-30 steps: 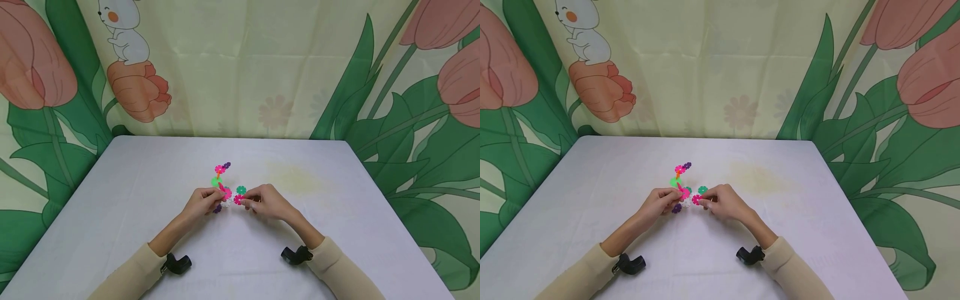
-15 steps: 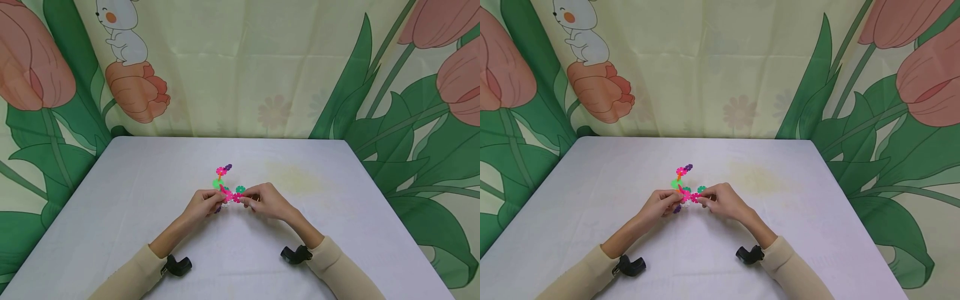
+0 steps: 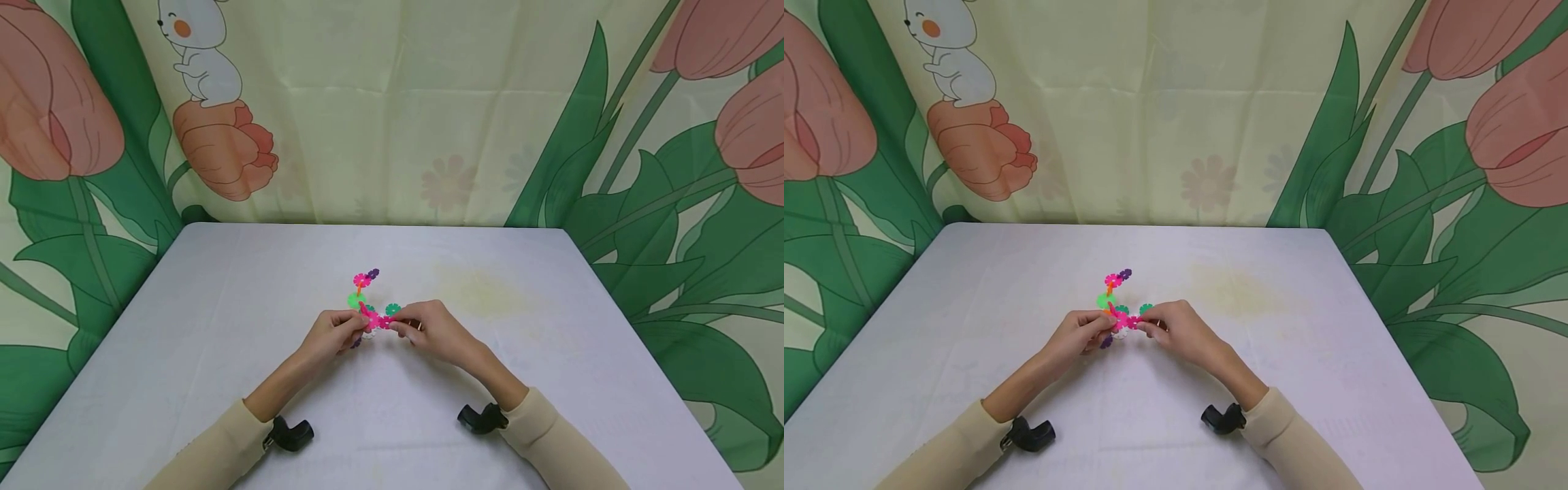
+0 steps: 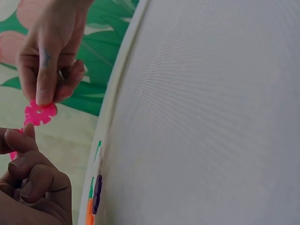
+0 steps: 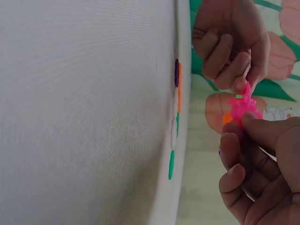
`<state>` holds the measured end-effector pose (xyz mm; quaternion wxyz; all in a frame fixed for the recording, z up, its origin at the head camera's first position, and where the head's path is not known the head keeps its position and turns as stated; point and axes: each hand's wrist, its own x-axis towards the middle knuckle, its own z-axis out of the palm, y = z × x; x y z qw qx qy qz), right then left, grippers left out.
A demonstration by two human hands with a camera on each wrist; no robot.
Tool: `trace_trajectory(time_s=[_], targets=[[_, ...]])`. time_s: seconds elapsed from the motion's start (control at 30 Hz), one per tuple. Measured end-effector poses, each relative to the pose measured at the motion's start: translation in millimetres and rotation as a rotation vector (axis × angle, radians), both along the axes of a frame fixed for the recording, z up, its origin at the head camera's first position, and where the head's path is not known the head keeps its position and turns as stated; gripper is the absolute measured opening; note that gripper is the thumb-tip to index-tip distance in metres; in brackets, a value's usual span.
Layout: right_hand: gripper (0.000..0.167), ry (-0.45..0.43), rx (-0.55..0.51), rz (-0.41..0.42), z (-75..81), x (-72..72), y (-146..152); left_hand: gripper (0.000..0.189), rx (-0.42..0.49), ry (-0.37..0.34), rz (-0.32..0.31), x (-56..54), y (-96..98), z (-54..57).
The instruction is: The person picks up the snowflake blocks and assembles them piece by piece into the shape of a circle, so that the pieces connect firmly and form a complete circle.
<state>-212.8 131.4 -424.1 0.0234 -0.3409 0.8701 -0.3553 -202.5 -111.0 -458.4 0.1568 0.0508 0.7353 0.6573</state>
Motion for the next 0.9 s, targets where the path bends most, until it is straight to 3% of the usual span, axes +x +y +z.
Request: trace_trajectory(time_s=[0.33, 0.9], targets=[[0.008, 0.202, 0.029, 0.003, -1.6, 2.3, -3.7, 0.034, 0.010, 0.004, -0.001, 0.5, -0.3, -1.2], [0.009, 0.316, 0.052, -0.014, -3.5, 4.8, -5.7, 0.031, 0.056, -0.012, -0.005, 2.1, -0.9, -2.6]])
